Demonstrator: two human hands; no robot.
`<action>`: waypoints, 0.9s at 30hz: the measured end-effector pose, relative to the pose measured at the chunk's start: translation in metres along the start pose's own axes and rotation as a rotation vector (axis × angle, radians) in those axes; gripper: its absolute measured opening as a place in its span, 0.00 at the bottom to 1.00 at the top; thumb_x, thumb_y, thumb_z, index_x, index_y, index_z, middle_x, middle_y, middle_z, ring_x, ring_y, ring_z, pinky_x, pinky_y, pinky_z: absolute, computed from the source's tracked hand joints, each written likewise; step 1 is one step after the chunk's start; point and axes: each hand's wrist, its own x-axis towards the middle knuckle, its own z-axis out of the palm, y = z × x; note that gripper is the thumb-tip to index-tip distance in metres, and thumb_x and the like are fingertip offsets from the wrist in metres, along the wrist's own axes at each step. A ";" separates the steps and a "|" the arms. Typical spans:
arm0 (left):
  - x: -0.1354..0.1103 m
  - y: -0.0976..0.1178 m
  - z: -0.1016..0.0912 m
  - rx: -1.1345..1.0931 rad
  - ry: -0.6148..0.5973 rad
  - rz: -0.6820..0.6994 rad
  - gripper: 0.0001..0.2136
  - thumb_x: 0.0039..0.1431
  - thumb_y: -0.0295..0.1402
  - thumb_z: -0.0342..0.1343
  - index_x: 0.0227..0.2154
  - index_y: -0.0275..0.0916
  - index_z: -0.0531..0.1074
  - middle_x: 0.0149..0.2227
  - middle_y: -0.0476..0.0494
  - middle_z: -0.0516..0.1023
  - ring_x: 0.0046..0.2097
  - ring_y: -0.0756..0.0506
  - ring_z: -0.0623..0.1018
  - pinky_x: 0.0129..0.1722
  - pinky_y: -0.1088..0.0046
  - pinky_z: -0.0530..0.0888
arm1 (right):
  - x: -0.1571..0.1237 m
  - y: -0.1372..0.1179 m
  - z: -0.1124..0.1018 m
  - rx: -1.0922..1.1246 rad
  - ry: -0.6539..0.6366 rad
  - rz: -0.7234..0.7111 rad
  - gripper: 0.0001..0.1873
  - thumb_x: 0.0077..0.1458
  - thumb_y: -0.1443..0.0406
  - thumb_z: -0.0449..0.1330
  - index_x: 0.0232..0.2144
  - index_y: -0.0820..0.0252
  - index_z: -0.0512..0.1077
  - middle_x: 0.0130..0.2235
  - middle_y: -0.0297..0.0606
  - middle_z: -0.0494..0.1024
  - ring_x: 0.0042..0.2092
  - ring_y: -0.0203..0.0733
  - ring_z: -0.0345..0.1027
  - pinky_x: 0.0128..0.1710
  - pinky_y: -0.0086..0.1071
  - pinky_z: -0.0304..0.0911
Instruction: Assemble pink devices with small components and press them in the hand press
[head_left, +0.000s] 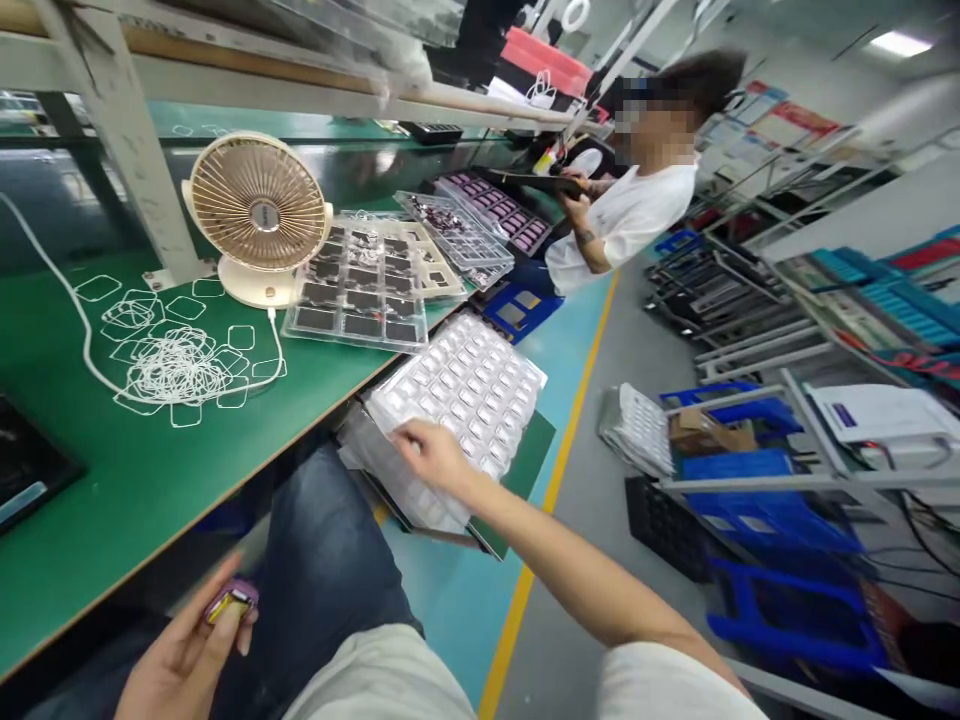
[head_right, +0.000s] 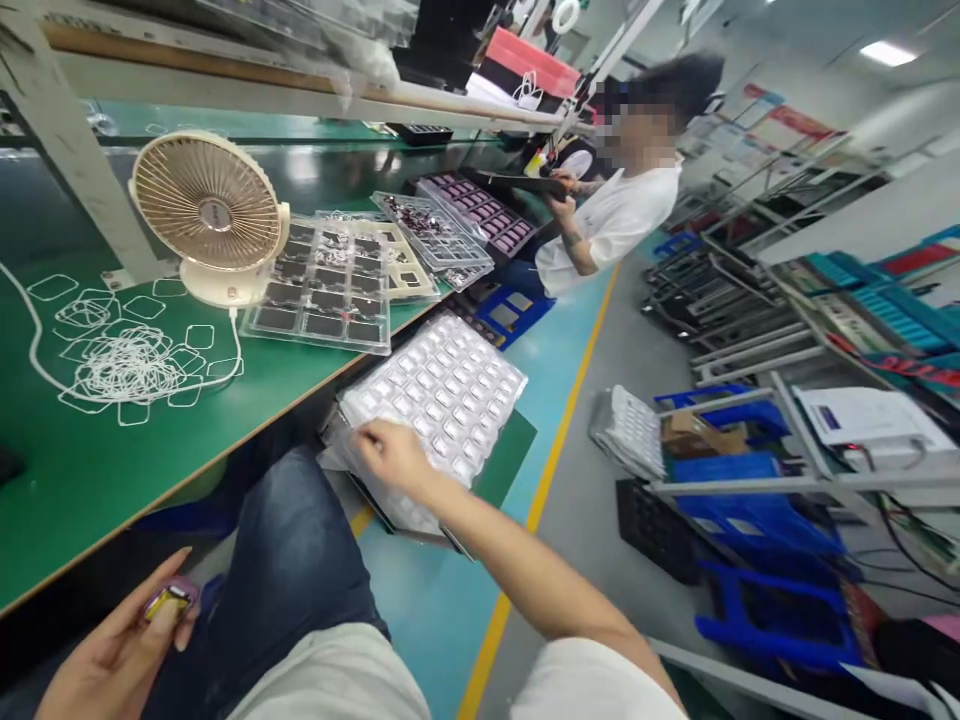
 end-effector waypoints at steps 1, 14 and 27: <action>0.002 -0.001 0.005 -0.055 -0.031 -0.024 0.33 0.43 0.49 0.80 0.52 0.39 0.83 0.35 0.44 0.84 0.34 0.45 0.79 0.36 0.73 0.80 | 0.013 0.020 -0.006 -0.047 0.027 0.067 0.14 0.75 0.63 0.55 0.43 0.64 0.79 0.43 0.46 0.82 0.46 0.44 0.76 0.49 0.32 0.67; 0.006 0.012 0.034 -0.244 -0.095 -0.110 0.23 0.48 0.41 0.80 0.45 0.37 0.83 0.51 0.30 0.85 0.44 0.37 0.85 0.37 0.68 0.83 | 0.103 0.059 0.006 -0.290 -0.031 0.350 0.17 0.66 0.56 0.70 0.50 0.62 0.79 0.52 0.48 0.81 0.50 0.51 0.77 0.49 0.38 0.69; 0.001 0.020 0.008 -0.405 -0.331 -0.051 0.20 0.62 0.38 0.70 0.55 0.40 0.82 0.58 0.30 0.81 0.55 0.32 0.83 0.57 0.50 0.81 | -0.027 -0.076 0.046 0.601 0.205 -0.231 0.14 0.72 0.55 0.62 0.45 0.57 0.83 0.43 0.42 0.85 0.42 0.48 0.80 0.45 0.38 0.76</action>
